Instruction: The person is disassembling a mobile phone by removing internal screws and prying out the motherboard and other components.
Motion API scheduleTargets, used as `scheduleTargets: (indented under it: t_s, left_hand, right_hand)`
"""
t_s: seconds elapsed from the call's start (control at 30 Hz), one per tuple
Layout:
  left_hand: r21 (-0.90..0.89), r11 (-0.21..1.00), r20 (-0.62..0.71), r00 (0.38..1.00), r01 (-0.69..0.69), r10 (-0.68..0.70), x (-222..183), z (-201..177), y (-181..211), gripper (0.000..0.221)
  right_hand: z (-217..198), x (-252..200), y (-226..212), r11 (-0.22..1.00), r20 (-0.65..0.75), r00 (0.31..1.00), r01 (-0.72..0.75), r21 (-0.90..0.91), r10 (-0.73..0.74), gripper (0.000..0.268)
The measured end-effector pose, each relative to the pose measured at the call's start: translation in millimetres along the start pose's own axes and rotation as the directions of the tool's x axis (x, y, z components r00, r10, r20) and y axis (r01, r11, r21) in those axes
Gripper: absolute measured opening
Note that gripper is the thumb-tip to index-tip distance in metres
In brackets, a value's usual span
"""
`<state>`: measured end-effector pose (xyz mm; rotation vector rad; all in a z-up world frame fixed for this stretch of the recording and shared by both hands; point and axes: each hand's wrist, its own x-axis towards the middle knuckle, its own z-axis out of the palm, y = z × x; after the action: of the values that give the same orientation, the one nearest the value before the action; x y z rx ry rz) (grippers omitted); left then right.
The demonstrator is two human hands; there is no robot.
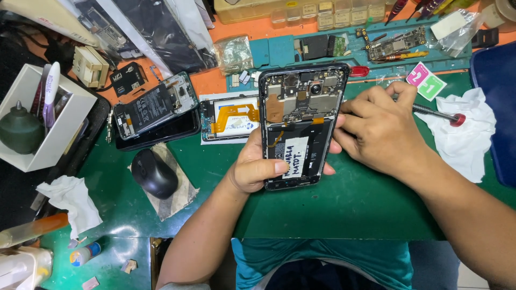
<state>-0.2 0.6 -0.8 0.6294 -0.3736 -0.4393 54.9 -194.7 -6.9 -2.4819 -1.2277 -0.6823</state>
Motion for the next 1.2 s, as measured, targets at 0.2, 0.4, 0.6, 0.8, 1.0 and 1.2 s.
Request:
scheduleTargets:
  t_s: [0.2, 0.4, 0.6, 0.8, 1.0, 1.2]
  left_hand:
    - [-0.003, 1.000, -0.013, 1.000, 0.012, -0.012, 0, 0, 0, 0.062]
    - [-0.003, 1.000, -0.008, 1.000, 0.027, -0.027, 0, 0, 1, 0.063]
    - [-0.049, 0.998, -0.024, 0.999, 0.044, -0.046, 0, 3, 1, 0.066]
    - [-0.095, 0.979, -0.027, 0.983, 0.178, -0.182, 4, 11, 2, 0.073]
    - [-0.129, 0.960, -0.051, 0.966, 0.247, -0.255, 3, 17, -8, 0.071]
    - [-0.128, 0.969, -0.067, 0.973, 0.212, -0.221, 3, 15, -14, 0.066]
  right_hand:
    - [0, 0, 0, 1.000, -0.002, 1.000, 0.000, 0.003, 0.000, 0.022]
    - [2, -1, 0, 1.000, -0.001, 1.000, -0.004, 0.001, 0.004, 0.023]
    - [-2, 0, 0, 0.999, -0.027, 0.999, -0.041, 0.015, 0.042, 0.020]
    - [-29, 3, -10, 0.956, -0.263, 0.934, -0.181, 0.232, 0.241, 0.003]
    - [-35, -10, -9, 0.970, -0.296, 0.943, -0.082, 0.228, 0.150, 0.033]
    - [-31, -10, -7, 0.969, -0.245, 0.955, -0.111, 0.220, 0.165, 0.034]
